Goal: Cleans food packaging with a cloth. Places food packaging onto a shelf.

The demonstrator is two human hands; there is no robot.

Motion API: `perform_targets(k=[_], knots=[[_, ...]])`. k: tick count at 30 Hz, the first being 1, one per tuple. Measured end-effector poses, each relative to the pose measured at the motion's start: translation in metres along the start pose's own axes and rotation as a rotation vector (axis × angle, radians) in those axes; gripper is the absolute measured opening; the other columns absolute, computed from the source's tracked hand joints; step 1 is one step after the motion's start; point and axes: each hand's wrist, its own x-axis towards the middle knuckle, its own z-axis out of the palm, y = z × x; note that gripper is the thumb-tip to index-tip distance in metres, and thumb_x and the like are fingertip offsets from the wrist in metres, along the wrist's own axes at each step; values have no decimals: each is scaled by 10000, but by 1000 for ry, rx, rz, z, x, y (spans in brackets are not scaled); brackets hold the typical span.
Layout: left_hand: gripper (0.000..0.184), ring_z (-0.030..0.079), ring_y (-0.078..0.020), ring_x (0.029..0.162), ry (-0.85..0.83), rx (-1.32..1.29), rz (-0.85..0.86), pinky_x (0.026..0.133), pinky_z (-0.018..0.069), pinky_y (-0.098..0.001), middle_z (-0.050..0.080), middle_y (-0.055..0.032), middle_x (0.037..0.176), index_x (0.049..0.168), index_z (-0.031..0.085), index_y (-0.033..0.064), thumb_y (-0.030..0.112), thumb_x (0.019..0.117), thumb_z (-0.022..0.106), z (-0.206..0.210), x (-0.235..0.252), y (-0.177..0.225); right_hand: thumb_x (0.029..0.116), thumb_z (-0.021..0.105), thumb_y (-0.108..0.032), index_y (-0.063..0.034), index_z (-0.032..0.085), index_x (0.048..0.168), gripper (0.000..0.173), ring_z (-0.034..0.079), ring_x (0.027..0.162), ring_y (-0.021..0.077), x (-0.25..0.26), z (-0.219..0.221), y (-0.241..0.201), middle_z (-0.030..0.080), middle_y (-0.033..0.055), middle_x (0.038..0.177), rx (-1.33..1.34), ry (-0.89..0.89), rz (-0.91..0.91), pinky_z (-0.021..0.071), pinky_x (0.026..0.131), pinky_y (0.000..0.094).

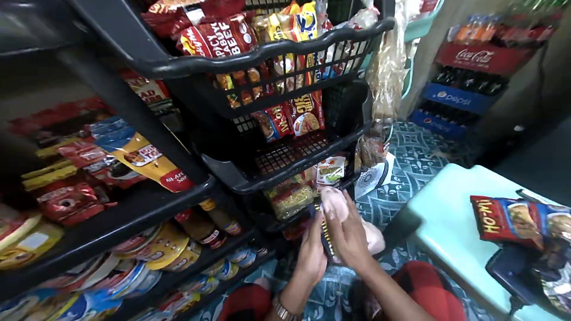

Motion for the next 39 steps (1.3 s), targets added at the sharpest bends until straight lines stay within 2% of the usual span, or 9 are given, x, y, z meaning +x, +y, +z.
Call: perform_targets(k=[4,7,13,16,18,23,29,35,39], knots=[[449,670,-170,1083,-21,-73,-47,942,570,-372,672,-117,1192,1377,510,-4,273,1114,274,-4,-1,5,1100,356,-410,17,612,1316,542,644,1143,240,31,-34,3,665,182,1235,223,-71,514,506,1004,478],[453,739,-158,892,-48,-205,-30,777,638,-342,737,-82,997,1243,573,44,273,1119,202,-7,-3,19,1127,248,-416,31,600,1310,598,646,1075,179,40,-54,1,667,172,1179,398,-146,662,517,962,402],[429,752,-175,925,-253,-374,-8,796,644,-357,756,-103,1023,1152,657,83,287,1078,286,-32,4,29,1097,442,-202,-10,647,1059,284,705,743,49,28,-62,-14,719,-1,813,686,-26,450,613,733,247],[693,675,-217,1169,-628,-183,-27,960,573,-374,654,-114,1353,1447,579,123,600,945,560,-61,13,37,1019,576,-186,-55,676,946,180,658,674,-16,23,-72,-8,686,-72,744,496,29,287,580,672,200],[934,654,-173,1199,-742,180,29,983,555,-350,636,-88,1388,1534,435,82,735,880,562,-67,9,43,968,641,-224,-89,686,888,163,608,661,-74,17,-75,-1,657,-124,729,382,-50,145,539,651,158],[648,705,-66,1029,-555,607,-17,908,601,-264,729,-16,1155,1361,564,4,234,819,835,-39,-10,33,937,637,-546,-53,713,852,506,665,711,121,8,-65,11,682,31,738,94,-259,28,562,669,412],[416,716,-57,973,-502,615,-32,890,603,-250,748,-9,1064,1226,655,19,145,854,792,-37,-3,33,927,652,-537,8,729,839,557,709,713,261,17,-67,17,708,131,747,-172,-38,13,571,668,515],[401,716,-68,995,-475,494,96,896,610,-272,750,-3,1086,1236,644,0,101,867,763,-46,-1,41,950,684,-409,58,699,929,468,671,687,248,37,-95,21,670,137,724,-103,250,257,550,676,510],[356,720,-72,946,-296,332,186,860,614,-270,742,16,1053,1267,575,-5,109,941,663,-54,-2,55,1050,557,-269,-59,644,956,245,644,654,-13,39,-101,12,646,-85,720,269,334,338,584,661,229]])
